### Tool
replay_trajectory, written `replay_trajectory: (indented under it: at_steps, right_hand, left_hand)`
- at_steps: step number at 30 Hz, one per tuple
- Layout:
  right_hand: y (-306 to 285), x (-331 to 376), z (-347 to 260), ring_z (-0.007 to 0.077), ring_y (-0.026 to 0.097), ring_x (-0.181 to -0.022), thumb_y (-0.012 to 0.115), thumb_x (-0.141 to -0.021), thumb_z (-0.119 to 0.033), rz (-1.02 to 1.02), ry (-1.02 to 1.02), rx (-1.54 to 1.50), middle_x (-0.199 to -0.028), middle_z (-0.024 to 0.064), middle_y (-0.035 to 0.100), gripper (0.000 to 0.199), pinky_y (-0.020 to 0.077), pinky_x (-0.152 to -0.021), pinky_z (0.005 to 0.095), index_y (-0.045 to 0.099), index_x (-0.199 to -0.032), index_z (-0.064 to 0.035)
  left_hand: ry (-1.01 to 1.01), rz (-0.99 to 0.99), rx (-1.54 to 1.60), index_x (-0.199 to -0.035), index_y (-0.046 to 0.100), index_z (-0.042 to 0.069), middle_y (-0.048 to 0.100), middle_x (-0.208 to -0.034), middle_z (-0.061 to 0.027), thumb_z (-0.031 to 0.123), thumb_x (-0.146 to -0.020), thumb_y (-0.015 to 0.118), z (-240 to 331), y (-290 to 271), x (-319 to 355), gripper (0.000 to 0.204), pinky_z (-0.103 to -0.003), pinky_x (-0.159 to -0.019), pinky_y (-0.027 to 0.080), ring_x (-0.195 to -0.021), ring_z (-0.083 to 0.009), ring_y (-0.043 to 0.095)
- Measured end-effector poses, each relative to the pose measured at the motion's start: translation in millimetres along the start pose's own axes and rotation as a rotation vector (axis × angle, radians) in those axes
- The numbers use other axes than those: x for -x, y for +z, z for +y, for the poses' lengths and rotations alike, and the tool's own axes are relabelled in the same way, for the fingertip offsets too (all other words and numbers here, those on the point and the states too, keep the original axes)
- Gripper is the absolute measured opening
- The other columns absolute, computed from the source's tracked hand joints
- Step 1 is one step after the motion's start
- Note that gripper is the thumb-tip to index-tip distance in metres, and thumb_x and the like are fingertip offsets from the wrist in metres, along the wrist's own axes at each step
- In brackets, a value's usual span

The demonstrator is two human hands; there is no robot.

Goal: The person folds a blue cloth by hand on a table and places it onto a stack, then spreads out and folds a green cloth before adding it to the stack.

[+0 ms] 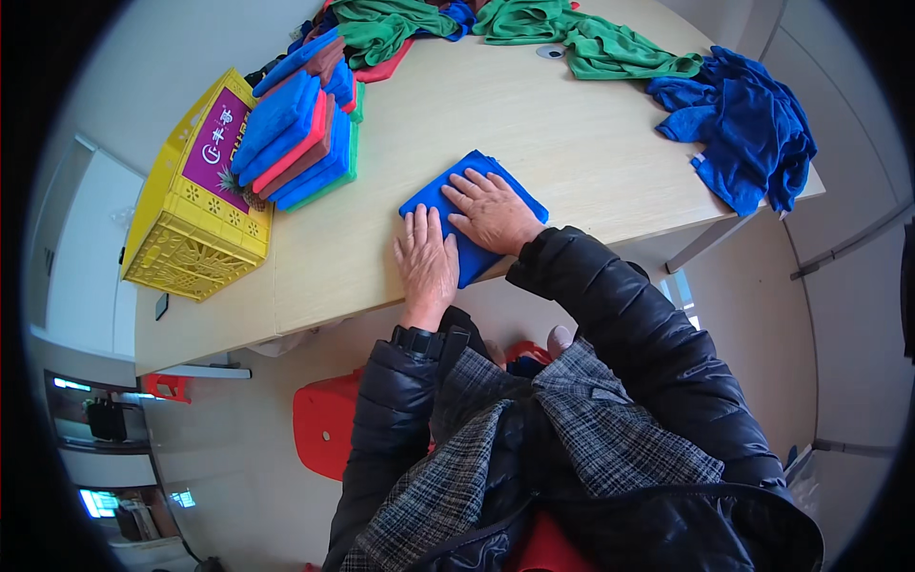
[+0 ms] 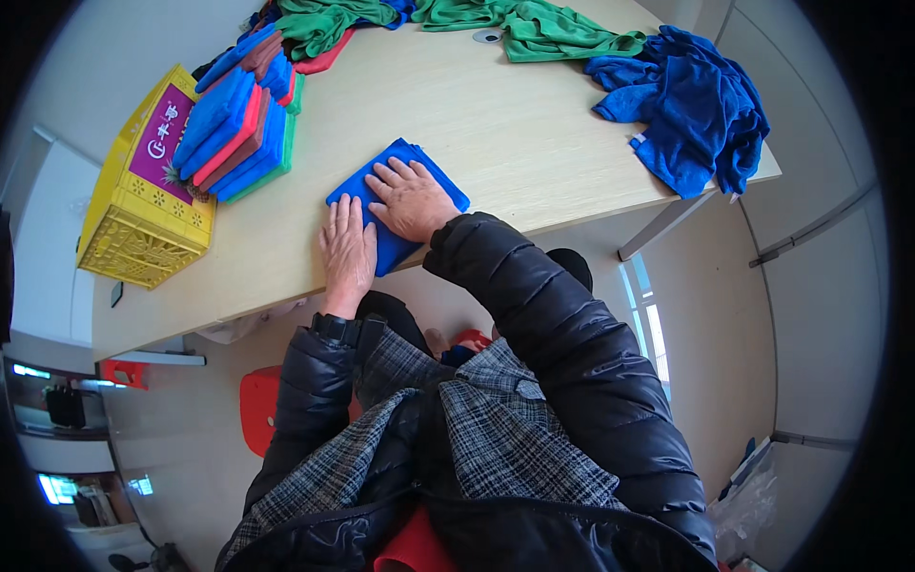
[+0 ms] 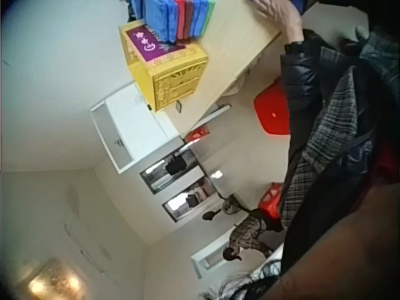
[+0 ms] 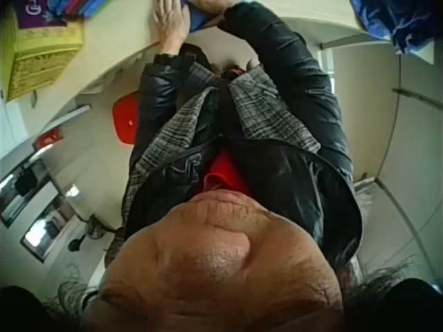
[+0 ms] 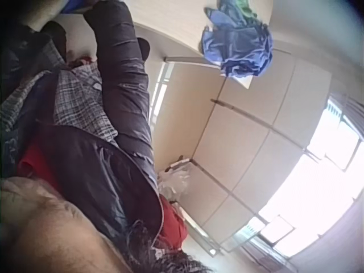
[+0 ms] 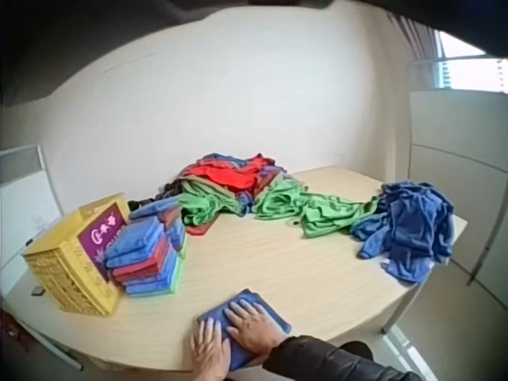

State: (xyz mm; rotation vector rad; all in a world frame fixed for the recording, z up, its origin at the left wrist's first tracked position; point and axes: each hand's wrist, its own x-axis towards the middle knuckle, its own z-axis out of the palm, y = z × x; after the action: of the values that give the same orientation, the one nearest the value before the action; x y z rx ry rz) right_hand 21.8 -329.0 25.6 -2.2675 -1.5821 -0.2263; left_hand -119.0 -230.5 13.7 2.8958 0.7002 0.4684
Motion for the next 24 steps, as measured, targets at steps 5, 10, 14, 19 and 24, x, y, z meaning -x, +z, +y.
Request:
replay_trajectory:
  at_steps: [5,10,14,19,24]
  right_hand:
    - [8,-10,0,0.0304,0.031,-0.147,0.043,-0.101,-0.043,0.062,0.033,-0.03,-0.155,0.0129,0.042,0.057,0.02,-0.121,0.0462,0.048,-0.145,-0.0071]
    - [9,-2,21,0.035,0.041,-0.139,0.053,-0.097,-0.035,0.175,0.008,-0.014,-0.147,0.0179,0.049,0.053,0.0332,-0.113,0.0447,0.052,-0.14,-0.004]
    - [-3,18,32,0.0296,0.04,-0.14,0.047,-0.1,-0.037,0.009,0.186,0.006,-0.152,0.0132,0.044,0.056,0.0314,-0.114,0.0469,0.042,-0.147,-0.0064]
    - [-13,20,26,0.0303,0.031,-0.146,0.043,-0.103,-0.039,-0.095,0.257,0.231,-0.157,0.011,0.038,0.058,0.0271,-0.116,0.0524,0.035,-0.152,-0.0091]
    - [-11,-1,3,0.0319,0.026,-0.149,0.045,-0.103,-0.035,-0.024,0.101,0.106,-0.159,0.0107,0.033,0.057,0.0216,-0.119,0.054,0.035,-0.153,-0.01]
  left_hand:
    - [-0.05,0.024,0.003,-0.151,0.036,0.004,0.029,-0.16,-0.0142,0.032,-0.102,0.045,-9,-5,-1,0.057,-0.058,-0.119,0.018,-0.149,-0.0338,0.023]
    - [-0.021,0.122,0.06,-0.146,0.044,0.006,0.034,-0.158,-0.0163,0.031,-0.097,0.049,-10,3,6,0.056,-0.059,-0.114,0.023,-0.148,-0.0336,0.026]
    - [-0.053,0.033,0.074,-0.149,0.037,0.003,0.029,-0.16,-0.0158,0.032,-0.1,0.047,8,-10,11,0.059,-0.059,-0.118,0.02,-0.15,-0.0329,0.023]
    - [-0.062,0.071,0.143,-0.147,0.038,-0.002,0.033,-0.156,-0.02,0.031,-0.1,0.049,0,-19,20,0.058,-0.059,-0.119,0.017,-0.148,-0.0357,0.025]
    - [-0.063,0.102,0.146,-0.142,0.043,-0.003,0.039,-0.151,-0.0209,0.029,-0.1,0.05,3,-16,9,0.054,-0.06,-0.118,0.018,-0.145,-0.0365,0.03]
